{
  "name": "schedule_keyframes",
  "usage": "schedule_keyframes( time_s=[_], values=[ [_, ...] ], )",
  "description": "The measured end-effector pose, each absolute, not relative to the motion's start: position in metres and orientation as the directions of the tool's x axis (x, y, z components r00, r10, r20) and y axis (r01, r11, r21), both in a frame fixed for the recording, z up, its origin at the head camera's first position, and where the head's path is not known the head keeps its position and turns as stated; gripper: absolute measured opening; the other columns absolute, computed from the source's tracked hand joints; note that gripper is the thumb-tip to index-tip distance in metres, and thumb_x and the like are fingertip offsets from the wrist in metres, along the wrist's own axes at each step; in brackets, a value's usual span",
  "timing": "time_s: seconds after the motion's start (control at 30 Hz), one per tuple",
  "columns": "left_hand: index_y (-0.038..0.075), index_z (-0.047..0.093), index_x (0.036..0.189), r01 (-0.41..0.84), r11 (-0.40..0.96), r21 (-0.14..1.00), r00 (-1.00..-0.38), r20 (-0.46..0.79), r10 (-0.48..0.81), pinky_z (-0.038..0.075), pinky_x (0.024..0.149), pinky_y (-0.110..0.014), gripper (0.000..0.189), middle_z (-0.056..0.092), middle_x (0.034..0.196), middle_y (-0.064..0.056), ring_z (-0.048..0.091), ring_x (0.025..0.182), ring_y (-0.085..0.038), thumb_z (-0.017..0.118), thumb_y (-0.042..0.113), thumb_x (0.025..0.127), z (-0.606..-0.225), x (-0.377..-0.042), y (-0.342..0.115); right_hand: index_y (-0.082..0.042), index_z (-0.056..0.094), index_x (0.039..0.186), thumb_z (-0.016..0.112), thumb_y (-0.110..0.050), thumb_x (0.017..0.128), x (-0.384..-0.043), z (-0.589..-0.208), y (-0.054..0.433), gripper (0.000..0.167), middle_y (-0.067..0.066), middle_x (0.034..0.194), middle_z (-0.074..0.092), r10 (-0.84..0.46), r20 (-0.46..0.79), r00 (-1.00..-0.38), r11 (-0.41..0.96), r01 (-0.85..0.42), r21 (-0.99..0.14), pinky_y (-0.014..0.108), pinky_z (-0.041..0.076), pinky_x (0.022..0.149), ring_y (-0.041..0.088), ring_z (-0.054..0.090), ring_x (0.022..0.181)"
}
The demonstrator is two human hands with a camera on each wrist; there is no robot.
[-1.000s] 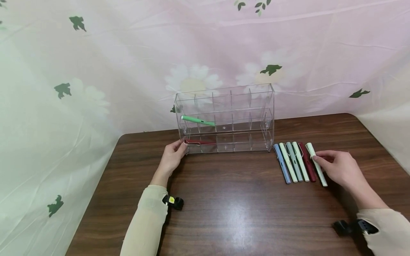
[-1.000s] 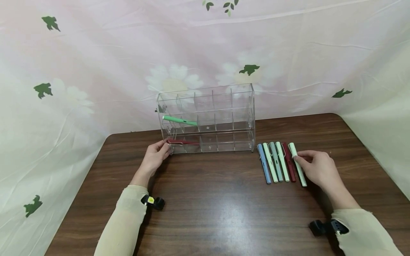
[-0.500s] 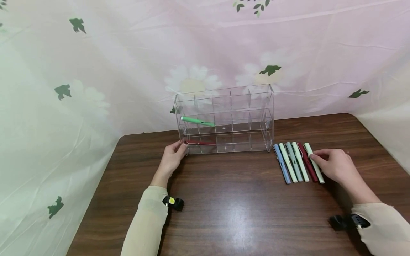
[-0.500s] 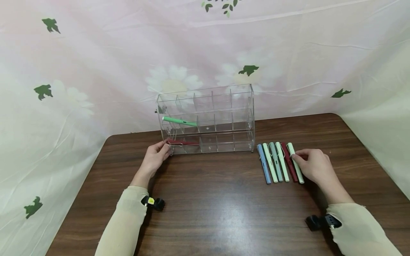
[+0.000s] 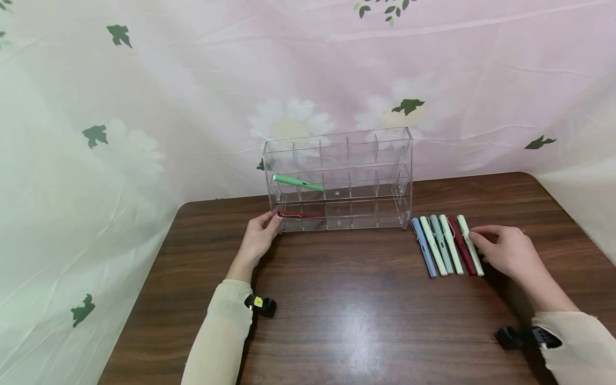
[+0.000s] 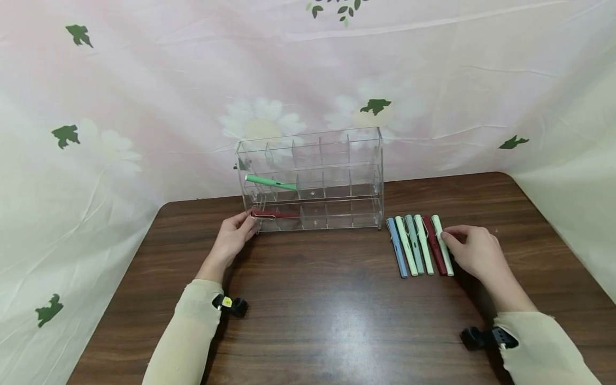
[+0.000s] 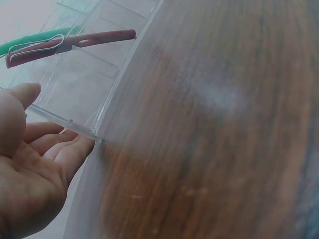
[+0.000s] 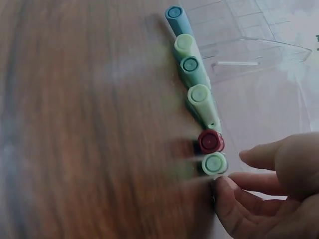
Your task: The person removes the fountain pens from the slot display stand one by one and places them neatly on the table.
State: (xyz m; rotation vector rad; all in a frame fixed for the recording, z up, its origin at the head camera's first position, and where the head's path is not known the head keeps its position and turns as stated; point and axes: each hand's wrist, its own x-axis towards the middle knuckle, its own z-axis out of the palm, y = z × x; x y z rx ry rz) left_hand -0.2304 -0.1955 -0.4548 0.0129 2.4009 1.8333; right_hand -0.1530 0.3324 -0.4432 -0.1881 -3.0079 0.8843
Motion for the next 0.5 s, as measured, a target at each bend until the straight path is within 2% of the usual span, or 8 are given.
schedule_keyframes(
  time_s=[0.03, 0.07, 0.2, 0.27, 0.43, 0.5],
  values=[
    [-0.005, 0.045, 0.161, -0.066, 0.266, 0.962, -0.993, -0.090, 0.080, 0.050, 0.121, -0.043, 0.051, 0.053, 0.161, -0.025, 0.054, 0.149, -0.034, 0.049, 0.020, 0.117, -0.4552, -0.2306, -0.1955, 0.012, 0.065, 0.134, 0.054, -0.033, 0.113, -0.1518, -0.4424, 0.3329, 0.051, 0.031, 0.103, 0.076, 0.112, -0.035, -0.993, 0.833, 0.113, -0.542, 0.033, 0.054, 0.066, 0.022, 0.068, 0.075],
    [-0.005, 0.045, 0.161, -0.066, 0.268, 0.961, -0.993, -0.091, 0.080, 0.050, 0.121, -0.043, 0.051, 0.053, 0.161, -0.024, 0.054, 0.149, -0.034, 0.049, 0.020, 0.117, -0.4555, -0.2307, -0.1955, 0.012, 0.065, 0.134, 0.054, -0.033, 0.113, -0.1508, -0.4419, 0.3333, 0.051, 0.031, 0.104, 0.076, 0.111, -0.033, -0.993, 0.833, 0.111, -0.542, 0.027, 0.047, 0.063, 0.020, 0.068, 0.076],
    [-0.004, 0.044, 0.161, -0.064, 0.265, 0.962, -0.992, -0.090, 0.085, 0.050, 0.122, -0.042, 0.051, 0.052, 0.162, -0.024, 0.053, 0.150, -0.034, 0.048, 0.020, 0.117, -0.4559, -0.2306, -0.1960, 0.011, 0.066, 0.135, 0.054, -0.035, 0.113, -0.1469, -0.4394, 0.3323, 0.052, 0.038, 0.119, 0.070, 0.119, -0.013, -0.993, 0.829, 0.107, -0.549, 0.033, 0.048, 0.068, 0.037, 0.065, 0.093],
    [-0.004, 0.044, 0.161, -0.064, 0.269, 0.961, -0.992, -0.090, 0.084, 0.049, 0.122, -0.042, 0.051, 0.051, 0.163, -0.024, 0.053, 0.150, -0.033, 0.049, 0.020, 0.117, -0.4557, -0.2302, -0.1961, 0.010, 0.067, 0.134, 0.055, -0.035, 0.112, -0.1462, -0.4376, 0.3309, 0.051, 0.039, 0.121, 0.069, 0.119, 0.004, -0.993, 0.827, 0.097, -0.554, 0.033, 0.047, 0.069, 0.039, 0.063, 0.096],
    [-0.008, 0.044, 0.160, -0.046, 0.266, 0.963, -0.994, -0.071, 0.088, 0.050, 0.121, -0.044, 0.051, 0.053, 0.160, -0.028, 0.055, 0.147, -0.037, 0.048, 0.018, 0.117, -0.4558, -0.2302, -0.1962, 0.008, 0.070, 0.131, 0.058, -0.035, 0.111, -0.1461, -0.4338, 0.3263, 0.048, 0.028, 0.103, 0.075, 0.101, 0.055, -0.993, 0.821, 0.052, -0.569, 0.024, 0.044, 0.059, 0.015, 0.058, 0.077],
    [-0.009, 0.044, 0.160, -0.038, 0.263, 0.964, -0.994, -0.064, 0.090, 0.051, 0.121, -0.044, 0.050, 0.054, 0.158, -0.029, 0.056, 0.146, -0.039, 0.047, 0.017, 0.117, -0.4563, -0.2305, -0.1965, 0.007, 0.070, 0.131, 0.059, -0.035, 0.111, -0.1459, -0.4324, 0.3237, 0.047, 0.027, 0.103, 0.076, 0.097, 0.076, -0.992, 0.817, 0.036, -0.576, 0.023, 0.044, 0.057, 0.007, 0.055, 0.074]
  ],
)
